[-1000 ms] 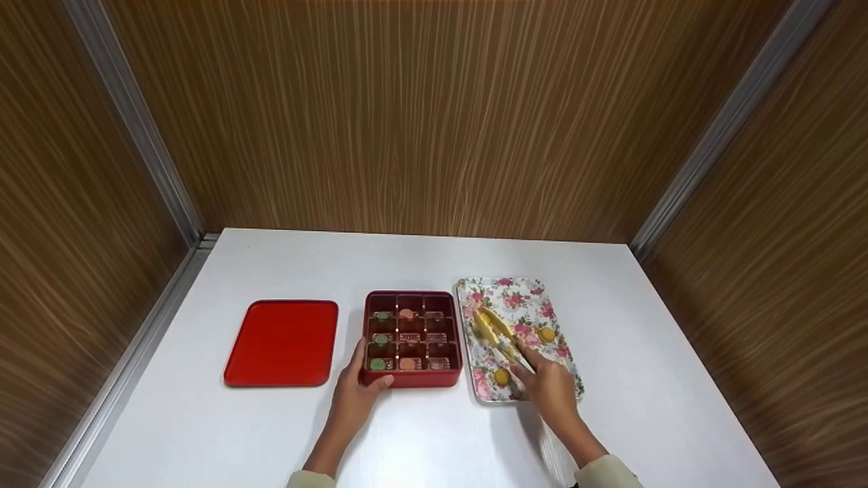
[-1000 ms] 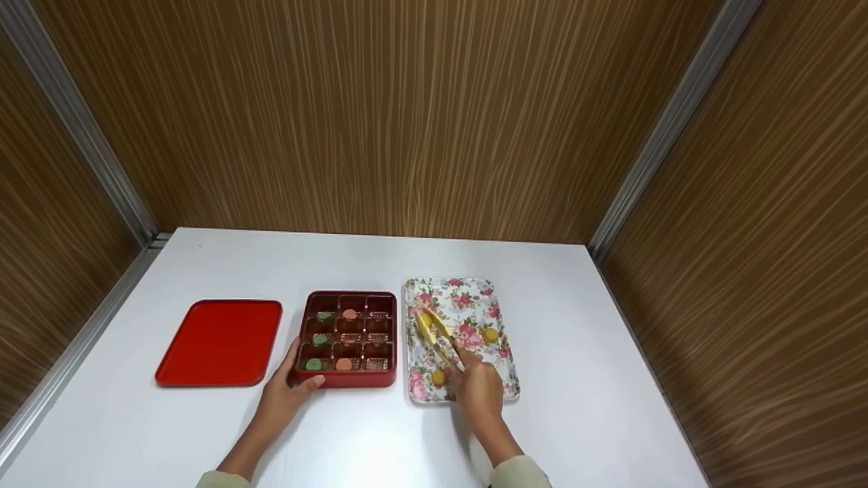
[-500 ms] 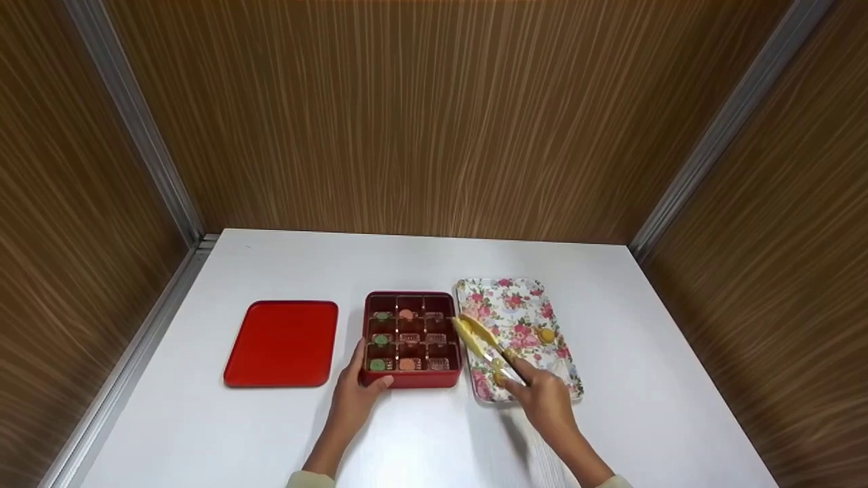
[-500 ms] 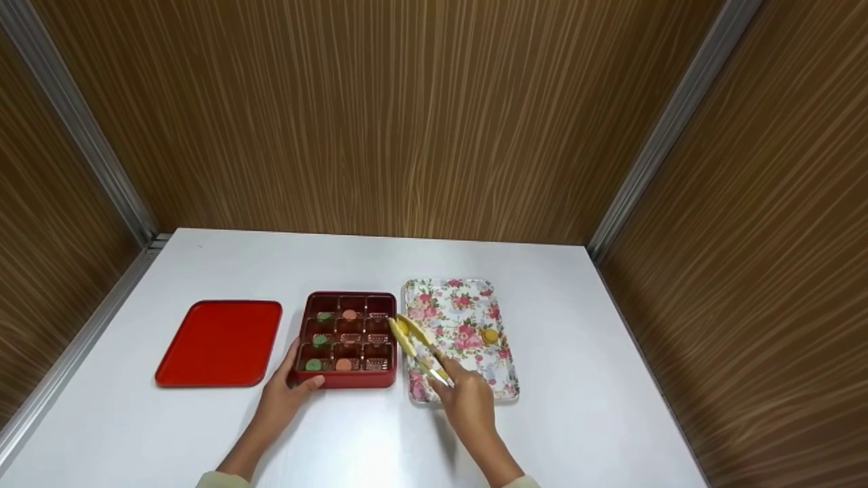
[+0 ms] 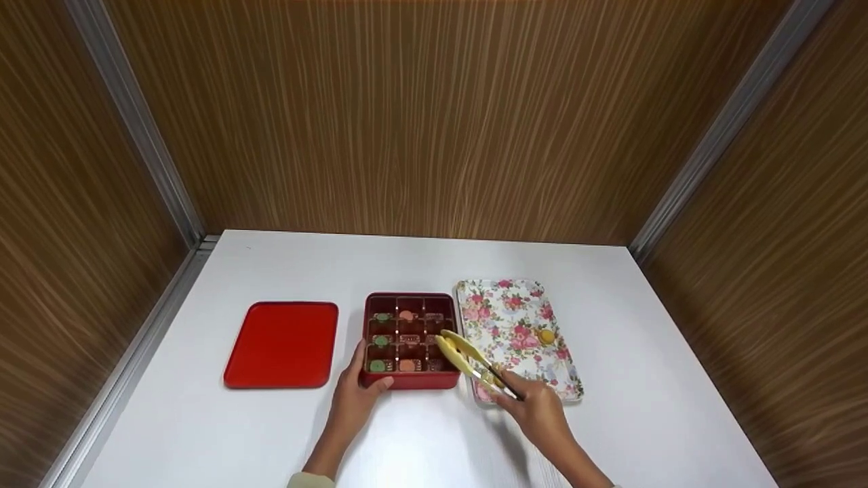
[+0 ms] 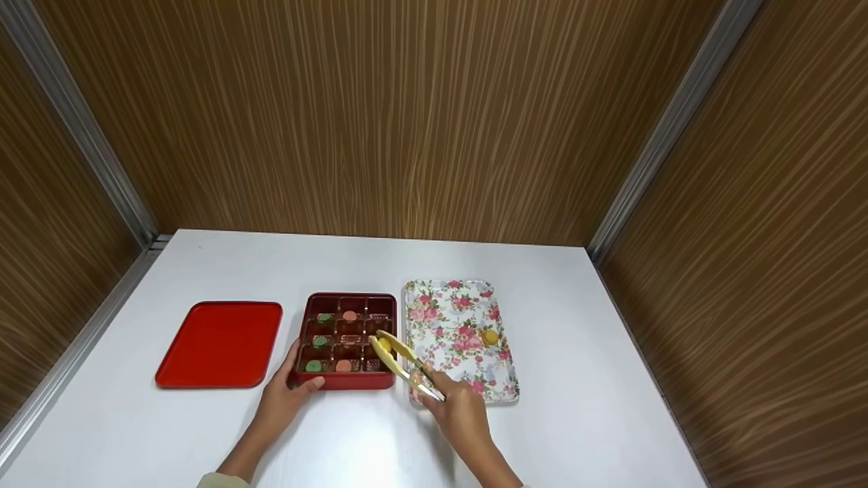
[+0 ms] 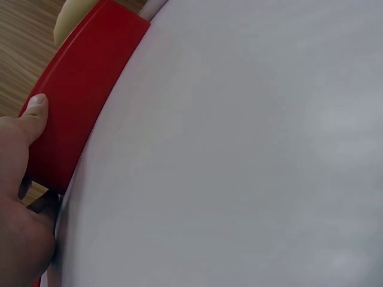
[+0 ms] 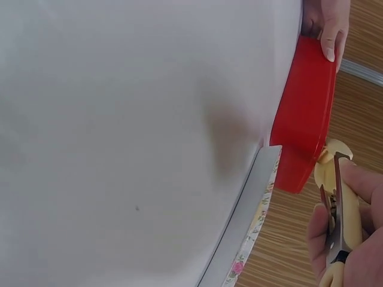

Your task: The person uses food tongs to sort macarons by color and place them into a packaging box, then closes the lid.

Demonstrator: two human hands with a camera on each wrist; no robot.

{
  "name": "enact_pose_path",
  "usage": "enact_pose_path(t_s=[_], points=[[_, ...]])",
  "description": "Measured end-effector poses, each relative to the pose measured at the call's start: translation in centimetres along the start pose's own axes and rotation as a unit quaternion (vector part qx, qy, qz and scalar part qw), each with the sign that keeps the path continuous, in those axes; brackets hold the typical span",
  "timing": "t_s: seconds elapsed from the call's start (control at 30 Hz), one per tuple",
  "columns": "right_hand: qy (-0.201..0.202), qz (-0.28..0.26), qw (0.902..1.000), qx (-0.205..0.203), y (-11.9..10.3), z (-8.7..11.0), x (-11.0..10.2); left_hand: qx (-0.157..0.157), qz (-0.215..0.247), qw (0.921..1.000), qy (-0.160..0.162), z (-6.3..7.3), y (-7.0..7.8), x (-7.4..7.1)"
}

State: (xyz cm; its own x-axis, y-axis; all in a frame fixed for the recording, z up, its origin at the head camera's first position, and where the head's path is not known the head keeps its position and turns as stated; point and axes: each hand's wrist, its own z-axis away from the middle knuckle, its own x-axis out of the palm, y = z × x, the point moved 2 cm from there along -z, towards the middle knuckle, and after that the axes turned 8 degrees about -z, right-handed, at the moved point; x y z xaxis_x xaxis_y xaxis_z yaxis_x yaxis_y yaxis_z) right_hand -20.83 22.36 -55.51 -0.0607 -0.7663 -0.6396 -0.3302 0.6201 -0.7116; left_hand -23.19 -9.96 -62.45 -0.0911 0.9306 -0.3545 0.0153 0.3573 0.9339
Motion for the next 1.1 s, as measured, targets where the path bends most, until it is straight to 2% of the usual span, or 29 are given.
enact_pose_path(t_s=[0.13,0.3,0.47,0.87,1.1], points=[[0.006,0.009,0.9996,-0.027,-0.08,0.24,0.09,0.002,0.001,1.0000,0.000,0.01,0.00,0.02],[0.007,0.025,0.9991,-0.033,-0.12,0.45,0.22,-0.002,-0.007,1.0000,0.000,0.04,-0.09,0.05],[0.008,0.025,0.9993,-0.028,-0.17,0.50,0.24,-0.010,-0.018,0.9998,0.003,0.10,-0.06,0.05],[0.004,-0.010,0.9999,-0.010,-0.06,0.59,0.26,-0.007,-0.020,0.9998,0.002,0.05,0.02,0.07],[0.000,-0.003,1.0000,0.000,-0.05,0.67,0.26,-0.007,-0.021,0.9998,0.003,0.01,0.03,0.06]])
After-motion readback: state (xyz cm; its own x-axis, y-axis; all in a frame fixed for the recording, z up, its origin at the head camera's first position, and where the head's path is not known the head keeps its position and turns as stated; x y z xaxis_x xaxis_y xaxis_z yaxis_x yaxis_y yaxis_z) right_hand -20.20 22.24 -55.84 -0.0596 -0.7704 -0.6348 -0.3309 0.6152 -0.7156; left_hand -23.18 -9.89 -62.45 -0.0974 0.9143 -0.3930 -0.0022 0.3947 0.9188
